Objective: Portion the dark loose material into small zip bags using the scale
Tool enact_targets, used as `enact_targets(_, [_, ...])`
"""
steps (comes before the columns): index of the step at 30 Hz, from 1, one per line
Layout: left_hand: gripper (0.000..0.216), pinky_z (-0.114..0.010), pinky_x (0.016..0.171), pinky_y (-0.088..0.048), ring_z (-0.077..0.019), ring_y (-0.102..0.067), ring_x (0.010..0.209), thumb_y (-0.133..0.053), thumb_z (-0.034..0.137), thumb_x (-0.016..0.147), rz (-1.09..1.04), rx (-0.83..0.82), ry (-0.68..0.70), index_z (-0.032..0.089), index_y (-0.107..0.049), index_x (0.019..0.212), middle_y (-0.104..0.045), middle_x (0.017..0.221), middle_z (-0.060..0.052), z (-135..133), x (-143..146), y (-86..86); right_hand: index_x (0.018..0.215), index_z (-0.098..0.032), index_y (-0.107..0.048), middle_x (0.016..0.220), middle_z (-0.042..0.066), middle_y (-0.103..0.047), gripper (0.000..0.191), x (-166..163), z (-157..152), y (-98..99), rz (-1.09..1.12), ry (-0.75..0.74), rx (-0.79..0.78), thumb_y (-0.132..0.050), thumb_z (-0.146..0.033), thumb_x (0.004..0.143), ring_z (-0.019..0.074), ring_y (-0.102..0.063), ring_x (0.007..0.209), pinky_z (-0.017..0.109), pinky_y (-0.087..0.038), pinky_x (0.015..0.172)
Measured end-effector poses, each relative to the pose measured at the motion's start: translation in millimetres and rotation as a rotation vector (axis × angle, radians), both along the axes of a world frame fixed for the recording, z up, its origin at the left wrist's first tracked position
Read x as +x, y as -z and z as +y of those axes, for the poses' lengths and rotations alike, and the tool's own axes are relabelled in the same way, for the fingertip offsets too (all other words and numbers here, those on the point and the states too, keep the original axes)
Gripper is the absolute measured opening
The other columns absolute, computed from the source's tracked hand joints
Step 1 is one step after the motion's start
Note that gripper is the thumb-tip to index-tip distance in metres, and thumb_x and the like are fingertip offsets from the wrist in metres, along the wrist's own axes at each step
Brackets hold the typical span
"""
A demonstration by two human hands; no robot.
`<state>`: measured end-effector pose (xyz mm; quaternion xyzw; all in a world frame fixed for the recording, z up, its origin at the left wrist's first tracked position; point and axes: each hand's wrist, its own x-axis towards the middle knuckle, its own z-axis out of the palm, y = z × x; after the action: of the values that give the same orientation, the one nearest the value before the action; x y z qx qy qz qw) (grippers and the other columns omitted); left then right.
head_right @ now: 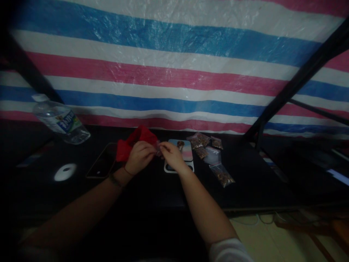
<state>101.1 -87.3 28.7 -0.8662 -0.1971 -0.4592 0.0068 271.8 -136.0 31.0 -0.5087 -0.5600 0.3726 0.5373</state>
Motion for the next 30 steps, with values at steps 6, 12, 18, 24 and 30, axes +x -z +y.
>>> enact_targets(6, [0.026,-0.048,0.103,-0.042,-0.0263,-0.050,0.124,-0.063,0.021,0.082,0.060,-0.049,0.070,0.023,-0.064,0.108,-0.062,0.126,-0.008,-3.1,1.1,3.5,0.091,-0.021,-0.071,0.080,0.001,-0.067,0.021,5.7,0.9,1.1,-0.082,-0.110,-0.033,-0.054,-0.019,0.079,0.0133,-0.060,0.062,0.029,-0.051,0.061])
enact_targets(12, [0.078,-0.049,0.104,-0.042,-0.0309,-0.052,0.122,-0.072,0.045,0.073,0.181,-0.186,0.073,0.017,-0.040,0.139,-0.056,0.132,-0.015,-0.9,-0.3,4.4,0.080,-0.017,-0.071,0.088,0.004,-0.067,0.030,9.6,4.0,2.3,-0.381,-0.138,0.158,-0.046,-0.002,0.075,0.0151,-0.061,0.087,0.028,-0.047,0.080])
enact_targets(18, [0.059,-0.047,0.100,-0.043,-0.0286,-0.058,0.112,-0.067,0.038,0.075,0.258,-0.188,0.119,0.018,-0.053,0.128,-0.064,0.118,-0.012,0.9,0.0,3.5,0.084,-0.015,-0.071,0.080,0.003,-0.068,0.008,11.0,-0.1,-2.7,-0.497,-0.344,0.061,-0.065,-0.018,0.079,0.0151,-0.059,0.075,0.027,-0.045,0.072])
enact_targets(24, [0.073,-0.046,0.100,-0.042,-0.0295,-0.057,0.114,-0.072,0.047,0.070,0.317,-0.223,0.183,0.017,-0.050,0.133,-0.062,0.122,-0.013,-1.5,-2.6,-1.8,0.092,-0.015,-0.071,0.091,0.005,-0.069,0.017,7.5,-5.8,-8.6,-0.606,-0.308,0.070,-0.069,-0.017,0.075,0.0171,-0.060,0.083,0.028,-0.044,0.077])
enact_targets(30, [0.063,-0.045,0.091,-0.046,-0.0296,-0.061,0.106,-0.069,0.050,0.074,0.293,-0.222,0.096,0.016,-0.056,0.126,-0.066,0.112,-0.014,3.7,-5.8,-0.5,0.088,-0.016,-0.070,0.074,0.001,-0.066,0.021,5.4,-5.6,-5.6,-0.518,-0.292,0.031,-0.050,-0.011,0.085,0.0126,-0.058,0.069,0.023,-0.042,0.066])
